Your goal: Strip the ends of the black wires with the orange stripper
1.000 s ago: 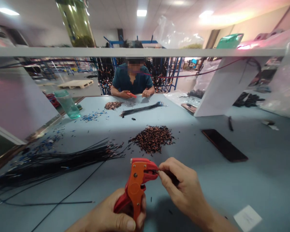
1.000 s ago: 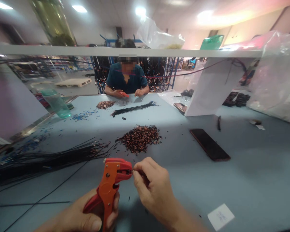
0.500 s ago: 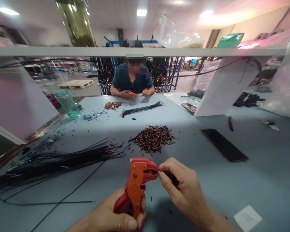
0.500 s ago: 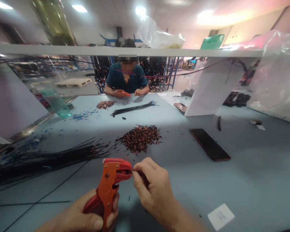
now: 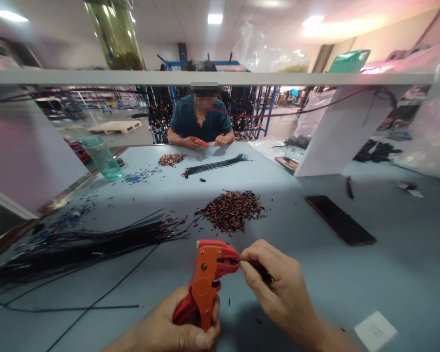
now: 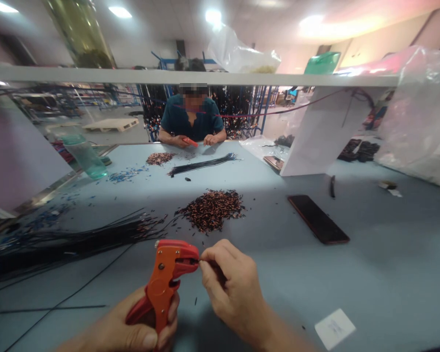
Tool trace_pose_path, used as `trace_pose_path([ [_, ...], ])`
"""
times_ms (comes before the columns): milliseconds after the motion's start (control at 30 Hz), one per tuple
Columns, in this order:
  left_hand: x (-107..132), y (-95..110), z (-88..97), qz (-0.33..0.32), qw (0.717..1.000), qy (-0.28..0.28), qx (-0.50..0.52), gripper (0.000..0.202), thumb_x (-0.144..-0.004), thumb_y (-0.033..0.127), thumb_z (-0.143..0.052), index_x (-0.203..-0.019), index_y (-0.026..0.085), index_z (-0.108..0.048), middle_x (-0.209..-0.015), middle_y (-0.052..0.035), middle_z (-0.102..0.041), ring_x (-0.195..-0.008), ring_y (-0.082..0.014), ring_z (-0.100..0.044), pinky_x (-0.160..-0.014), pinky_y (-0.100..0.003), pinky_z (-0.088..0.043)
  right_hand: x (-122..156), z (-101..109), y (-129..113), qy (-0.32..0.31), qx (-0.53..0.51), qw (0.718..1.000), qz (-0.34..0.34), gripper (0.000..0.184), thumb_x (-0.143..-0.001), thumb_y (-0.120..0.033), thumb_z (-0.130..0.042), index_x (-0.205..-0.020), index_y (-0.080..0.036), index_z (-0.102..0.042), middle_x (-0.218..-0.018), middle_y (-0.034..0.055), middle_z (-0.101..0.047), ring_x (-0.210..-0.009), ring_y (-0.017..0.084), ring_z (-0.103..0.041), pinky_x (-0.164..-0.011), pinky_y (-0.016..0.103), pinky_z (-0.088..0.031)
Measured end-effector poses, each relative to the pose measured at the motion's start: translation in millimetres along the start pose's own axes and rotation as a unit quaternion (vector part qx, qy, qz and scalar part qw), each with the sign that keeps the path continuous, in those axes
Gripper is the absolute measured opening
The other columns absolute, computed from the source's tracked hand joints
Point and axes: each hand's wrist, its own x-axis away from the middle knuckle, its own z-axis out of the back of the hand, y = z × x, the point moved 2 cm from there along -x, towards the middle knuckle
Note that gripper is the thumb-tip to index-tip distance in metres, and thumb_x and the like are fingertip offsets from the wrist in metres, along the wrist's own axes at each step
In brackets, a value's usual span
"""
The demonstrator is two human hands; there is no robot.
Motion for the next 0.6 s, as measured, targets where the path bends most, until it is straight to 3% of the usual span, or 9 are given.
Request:
trace_pose_path([
  [600,1.0,-0.8,0.4,-0.006,0.999,0.0,-0.042,0.033,-0.074,0.039,-0.073,-0.086,0.017,-0.051,-0.07,-0.0006,-0.054,-0.062,-0.012,-0.05,-0.058,-0.024,-0.034,-0.8,0.2,-2.6,0.003,0.001,1.0,0.0,0.017,-0.085,-0.012,-0.049,-0.071,-0.018,-0.057,-0.063,-0.0017,-0.048,-0.05,0.01,-0.044,-0.046,0.022,-0.035],
])
